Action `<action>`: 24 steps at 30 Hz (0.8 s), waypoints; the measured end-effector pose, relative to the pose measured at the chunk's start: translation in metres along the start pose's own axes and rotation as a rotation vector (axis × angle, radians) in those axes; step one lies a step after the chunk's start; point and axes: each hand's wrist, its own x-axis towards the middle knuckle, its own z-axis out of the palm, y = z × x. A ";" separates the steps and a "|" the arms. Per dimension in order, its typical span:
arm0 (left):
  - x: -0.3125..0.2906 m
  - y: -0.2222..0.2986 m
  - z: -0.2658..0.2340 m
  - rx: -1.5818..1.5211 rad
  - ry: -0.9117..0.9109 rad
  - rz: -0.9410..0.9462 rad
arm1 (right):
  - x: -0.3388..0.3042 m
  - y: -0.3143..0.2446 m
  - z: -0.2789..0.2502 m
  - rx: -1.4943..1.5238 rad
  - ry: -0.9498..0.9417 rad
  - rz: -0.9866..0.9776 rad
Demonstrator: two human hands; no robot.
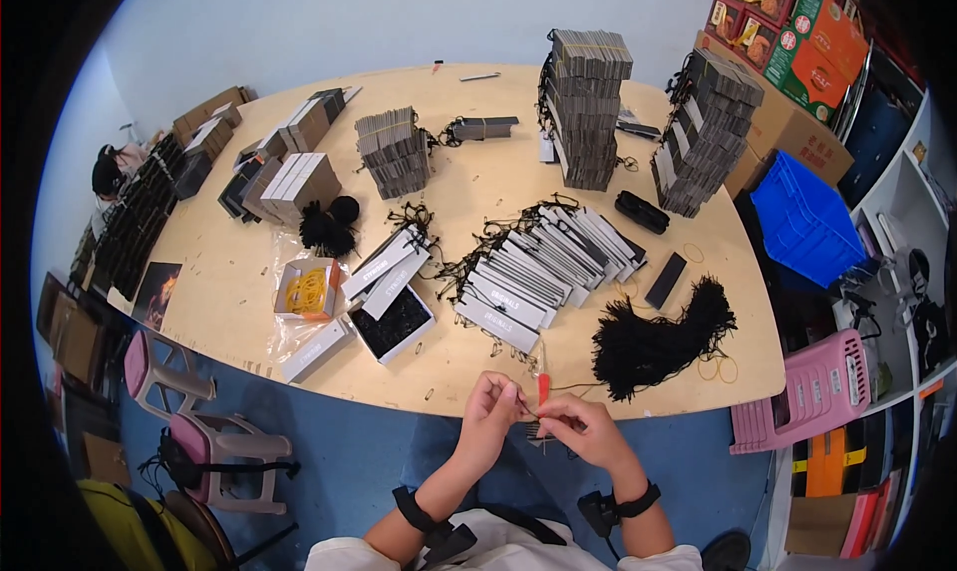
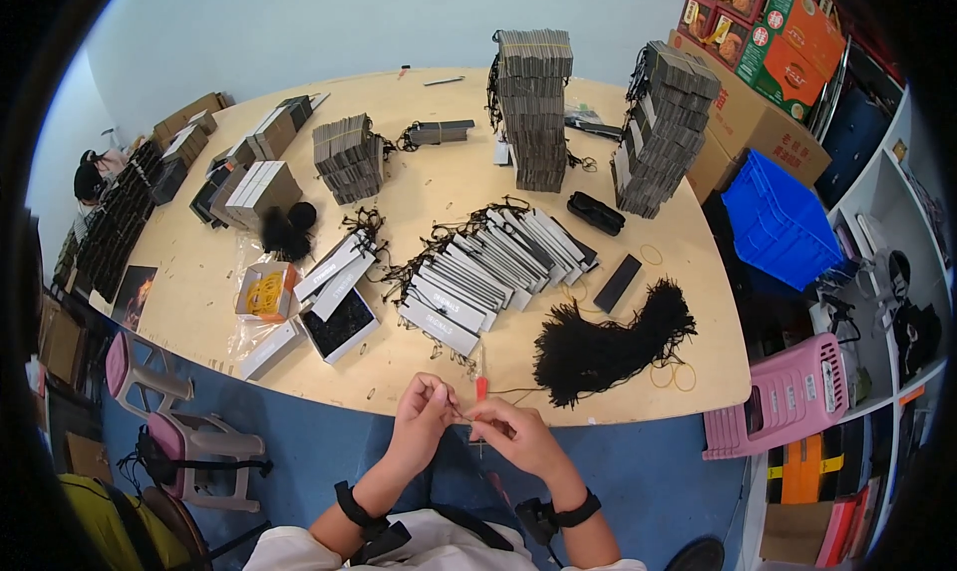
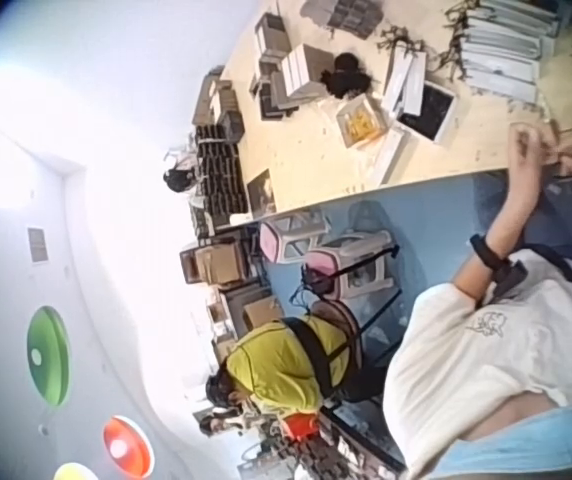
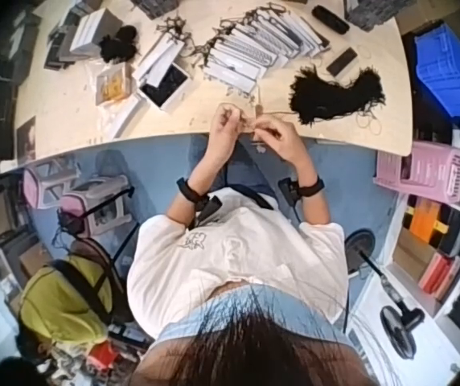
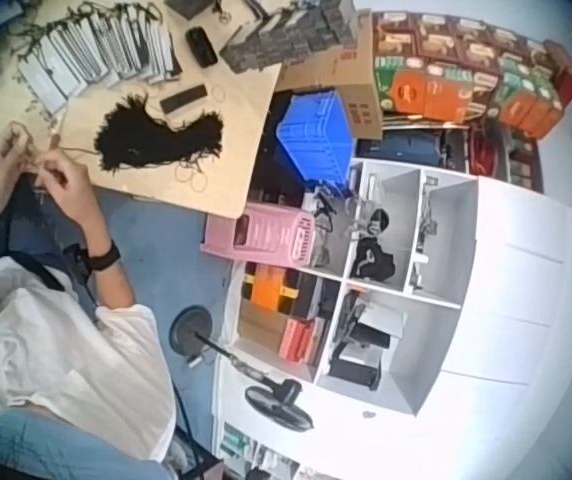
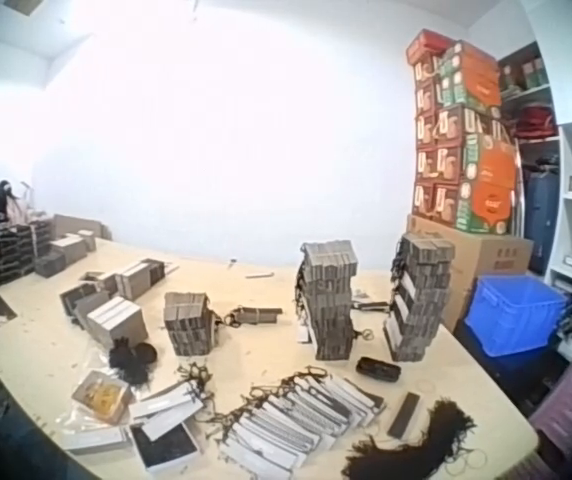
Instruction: Attaching black tassels to grey rectangular tags at a work table.
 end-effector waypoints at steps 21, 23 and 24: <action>0.007 0.032 -0.027 -0.132 0.100 0.019 | -0.059 0.010 -0.080 1.145 -0.114 -0.646; 0.008 0.029 -0.024 -0.091 0.130 0.036 | -0.059 0.009 -0.083 1.010 0.059 -0.665; 0.008 0.028 -0.025 -0.091 0.129 0.036 | -0.058 0.006 -0.083 0.877 0.223 -0.679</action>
